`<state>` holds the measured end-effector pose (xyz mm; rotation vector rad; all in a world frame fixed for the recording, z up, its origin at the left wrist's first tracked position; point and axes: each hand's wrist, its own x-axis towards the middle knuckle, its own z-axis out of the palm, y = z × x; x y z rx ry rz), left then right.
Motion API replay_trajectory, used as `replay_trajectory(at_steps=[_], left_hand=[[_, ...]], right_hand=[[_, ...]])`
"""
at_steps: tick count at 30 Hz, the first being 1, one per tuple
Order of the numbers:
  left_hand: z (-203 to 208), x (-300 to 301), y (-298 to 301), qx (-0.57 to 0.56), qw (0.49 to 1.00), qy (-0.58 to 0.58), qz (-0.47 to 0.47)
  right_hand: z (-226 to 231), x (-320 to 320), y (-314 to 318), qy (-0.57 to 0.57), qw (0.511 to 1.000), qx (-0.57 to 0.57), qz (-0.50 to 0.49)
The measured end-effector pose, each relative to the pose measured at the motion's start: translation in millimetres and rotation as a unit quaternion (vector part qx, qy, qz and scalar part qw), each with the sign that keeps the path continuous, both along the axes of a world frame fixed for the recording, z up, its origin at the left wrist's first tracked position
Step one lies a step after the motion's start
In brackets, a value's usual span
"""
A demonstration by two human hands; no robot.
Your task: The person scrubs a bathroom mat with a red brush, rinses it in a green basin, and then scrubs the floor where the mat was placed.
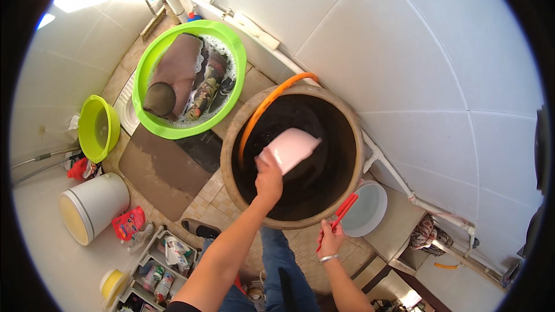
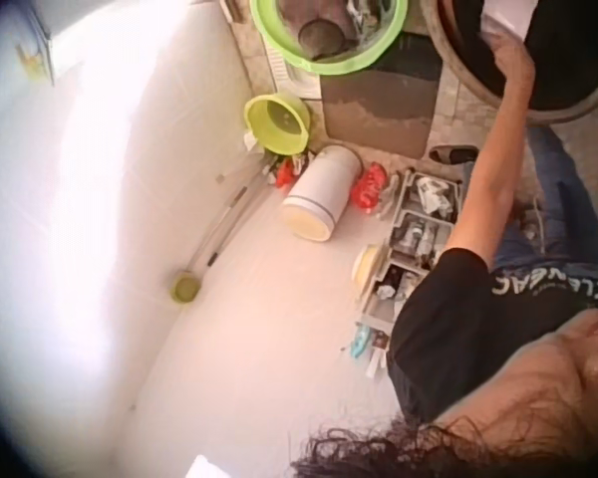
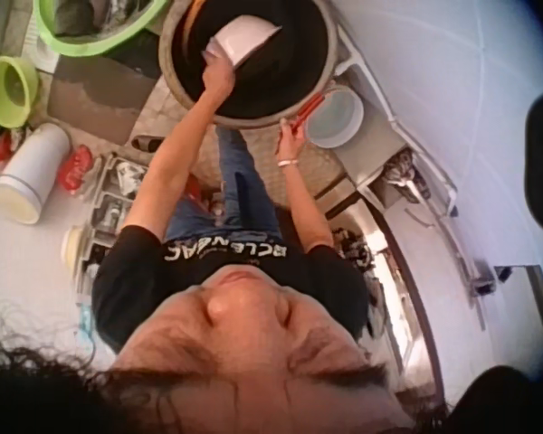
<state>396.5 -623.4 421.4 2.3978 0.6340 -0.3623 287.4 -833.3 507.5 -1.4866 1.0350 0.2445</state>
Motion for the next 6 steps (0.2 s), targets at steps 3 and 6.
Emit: replay_trajectory(at_steps=[3,6], left_hand=[[-23,-6,23,-0.152,0.971,0.147,0.112],[-7,-8,36,-0.257,0.929,0.201,0.173]], right_hand=[[-4,0,-4,0.016,0.999,0.033,-0.001],[-7,6,-12,0.027,0.999,0.020,0.006]])
